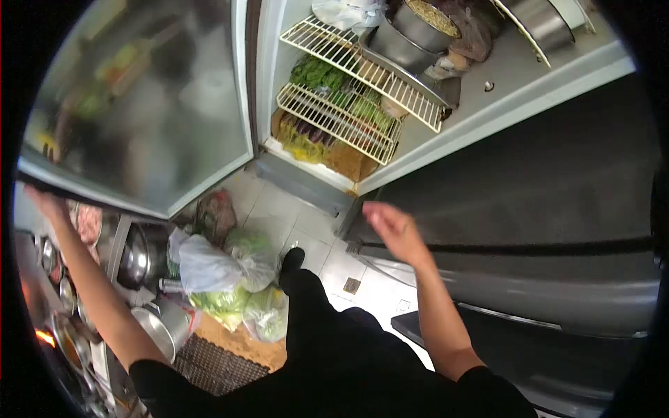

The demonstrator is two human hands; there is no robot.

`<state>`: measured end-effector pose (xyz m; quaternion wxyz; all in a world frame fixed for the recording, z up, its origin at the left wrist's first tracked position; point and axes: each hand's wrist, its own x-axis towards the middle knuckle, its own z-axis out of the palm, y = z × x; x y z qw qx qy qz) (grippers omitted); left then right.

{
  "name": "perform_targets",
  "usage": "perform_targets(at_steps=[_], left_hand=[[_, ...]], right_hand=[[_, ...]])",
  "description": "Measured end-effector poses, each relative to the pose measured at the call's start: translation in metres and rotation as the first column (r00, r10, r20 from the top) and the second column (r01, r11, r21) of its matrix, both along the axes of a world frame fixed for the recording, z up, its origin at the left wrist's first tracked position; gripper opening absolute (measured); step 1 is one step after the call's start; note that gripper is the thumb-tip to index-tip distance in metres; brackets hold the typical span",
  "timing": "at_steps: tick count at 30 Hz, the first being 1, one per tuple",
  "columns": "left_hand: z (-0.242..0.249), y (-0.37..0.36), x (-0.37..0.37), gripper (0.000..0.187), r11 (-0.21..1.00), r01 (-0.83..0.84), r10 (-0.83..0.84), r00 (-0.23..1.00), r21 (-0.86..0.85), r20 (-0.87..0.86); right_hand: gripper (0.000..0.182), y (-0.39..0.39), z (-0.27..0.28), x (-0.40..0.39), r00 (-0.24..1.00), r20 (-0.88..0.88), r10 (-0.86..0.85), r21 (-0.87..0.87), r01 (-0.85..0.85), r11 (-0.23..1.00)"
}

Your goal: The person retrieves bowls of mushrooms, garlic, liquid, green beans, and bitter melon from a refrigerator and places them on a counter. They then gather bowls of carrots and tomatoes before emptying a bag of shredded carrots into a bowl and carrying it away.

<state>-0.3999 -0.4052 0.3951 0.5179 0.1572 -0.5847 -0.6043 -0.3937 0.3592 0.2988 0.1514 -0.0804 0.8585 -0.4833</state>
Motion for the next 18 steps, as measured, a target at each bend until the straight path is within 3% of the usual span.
perform_targets(at_steps=[2,3,5,7,9,10,11,13,15,17,18], left_hand=[[0.007,0.015,-0.007,0.072,0.997,-0.019,0.016,0.999,0.072,0.036],[0.0,0.004,-0.01,0.072,0.993,-0.122,0.122,0.992,-0.006,0.022],[-0.02,-0.033,-0.005,0.07,0.988,-0.125,0.135,0.985,-0.09,0.11],[-0.002,0.007,-0.011,0.069,0.972,-0.231,0.233,0.971,-0.048,0.046],[0.009,0.028,-0.013,0.071,0.972,-0.221,0.216,0.974,0.077,0.065],[0.024,0.06,-0.023,0.069,0.949,-0.295,0.299,0.954,0.113,-0.022],[0.018,0.045,-0.021,0.067,0.928,-0.313,0.323,0.946,0.204,-0.016],[-0.007,-0.008,-0.009,0.068,0.93,-0.35,0.356,0.934,0.11,-0.038],[0.0,-0.001,-0.009,0.067,0.921,-0.36,0.367,0.93,0.148,-0.019],[0.01,0.017,-0.012,0.067,0.911,-0.369,0.376,0.927,0.183,0.0],[0.012,0.023,-0.015,0.067,0.906,-0.372,0.378,0.926,0.201,0.008]], right_hand=[[0.034,-0.026,0.05,-0.071,0.966,-0.237,-0.102,-0.06,0.09,0.994],[0.032,-0.037,0.077,-0.101,0.923,-0.341,-0.179,-0.135,0.14,0.981],[0.03,-0.042,0.13,-0.16,0.803,-0.505,-0.318,-0.28,0.196,0.94],[0.031,-0.032,0.169,-0.226,0.788,-0.46,-0.409,-0.512,0.141,0.848],[0.031,-0.025,0.199,-0.287,0.734,-0.486,-0.475,-0.581,0.134,0.802],[0.03,-0.017,0.209,-0.32,0.738,-0.471,-0.484,-0.59,0.144,0.794],[0.03,-0.008,0.217,-0.354,0.743,-0.454,-0.492,-0.6,0.153,0.785],[0.031,-0.003,0.232,-0.402,0.767,-0.439,-0.468,-0.569,0.166,0.805],[0.037,-0.006,0.243,-0.436,0.802,-0.434,-0.409,-0.484,0.175,0.857],[0.034,-0.005,0.248,-0.473,0.808,-0.529,-0.257,-0.303,0.103,0.947],[0.051,-0.028,0.255,-0.469,0.788,-0.543,-0.29,-0.175,0.232,0.957]])
